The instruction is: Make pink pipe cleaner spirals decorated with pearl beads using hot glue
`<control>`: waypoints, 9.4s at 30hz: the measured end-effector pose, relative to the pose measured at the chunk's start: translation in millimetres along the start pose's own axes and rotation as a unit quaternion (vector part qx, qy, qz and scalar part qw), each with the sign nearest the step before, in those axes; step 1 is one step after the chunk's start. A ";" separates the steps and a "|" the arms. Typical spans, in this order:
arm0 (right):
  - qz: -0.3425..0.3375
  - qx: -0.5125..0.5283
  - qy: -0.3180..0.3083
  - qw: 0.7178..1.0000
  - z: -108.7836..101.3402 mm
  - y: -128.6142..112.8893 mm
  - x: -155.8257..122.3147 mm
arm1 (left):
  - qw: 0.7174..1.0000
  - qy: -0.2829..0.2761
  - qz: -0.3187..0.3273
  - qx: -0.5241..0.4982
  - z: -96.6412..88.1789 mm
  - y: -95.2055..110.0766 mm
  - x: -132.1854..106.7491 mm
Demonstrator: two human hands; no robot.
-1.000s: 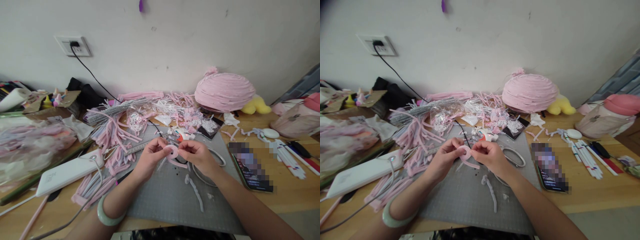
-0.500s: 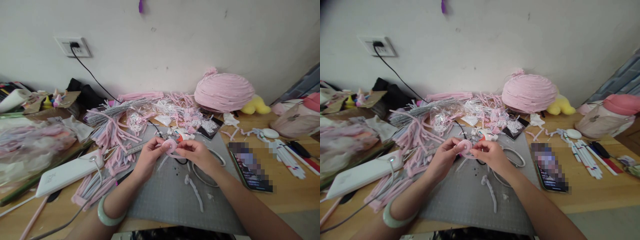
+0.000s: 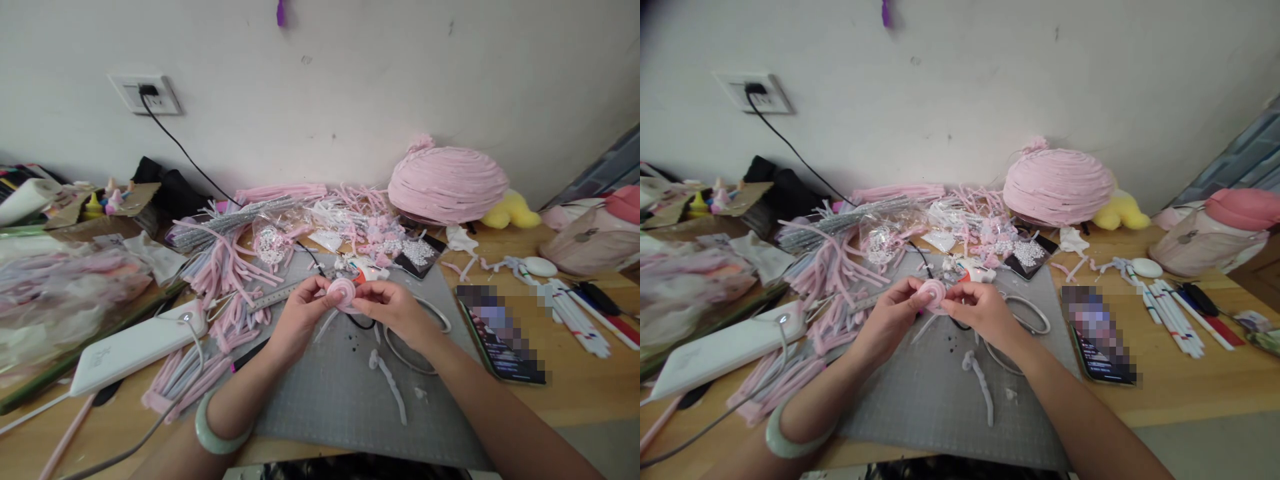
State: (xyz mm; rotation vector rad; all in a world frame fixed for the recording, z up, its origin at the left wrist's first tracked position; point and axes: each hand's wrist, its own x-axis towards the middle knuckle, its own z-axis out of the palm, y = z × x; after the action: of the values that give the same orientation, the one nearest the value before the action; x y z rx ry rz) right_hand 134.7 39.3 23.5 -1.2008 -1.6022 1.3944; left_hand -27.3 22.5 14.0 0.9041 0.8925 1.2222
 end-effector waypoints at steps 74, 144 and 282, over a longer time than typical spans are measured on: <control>-0.068 -0.073 0.086 0.991 11.6 0.7 -5.5 | 0.996 0.022 -0.020 -0.089 5.4 -3.7 -2.4; -0.109 -0.112 0.272 0.949 1.2 7.7 0.6 | 0.973 0.189 0.115 -0.069 -18.2 15.0 15.6; -0.083 -0.054 0.078 0.992 0.3 1.0 5.0 | 0.998 0.033 0.003 0.045 2.9 -6.5 -0.7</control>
State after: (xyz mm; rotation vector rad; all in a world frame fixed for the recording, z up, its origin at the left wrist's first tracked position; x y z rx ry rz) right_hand 132.9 43.8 22.1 -1.1781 -1.6442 1.0956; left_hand -22.3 20.8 9.2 0.9423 1.0053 1.2303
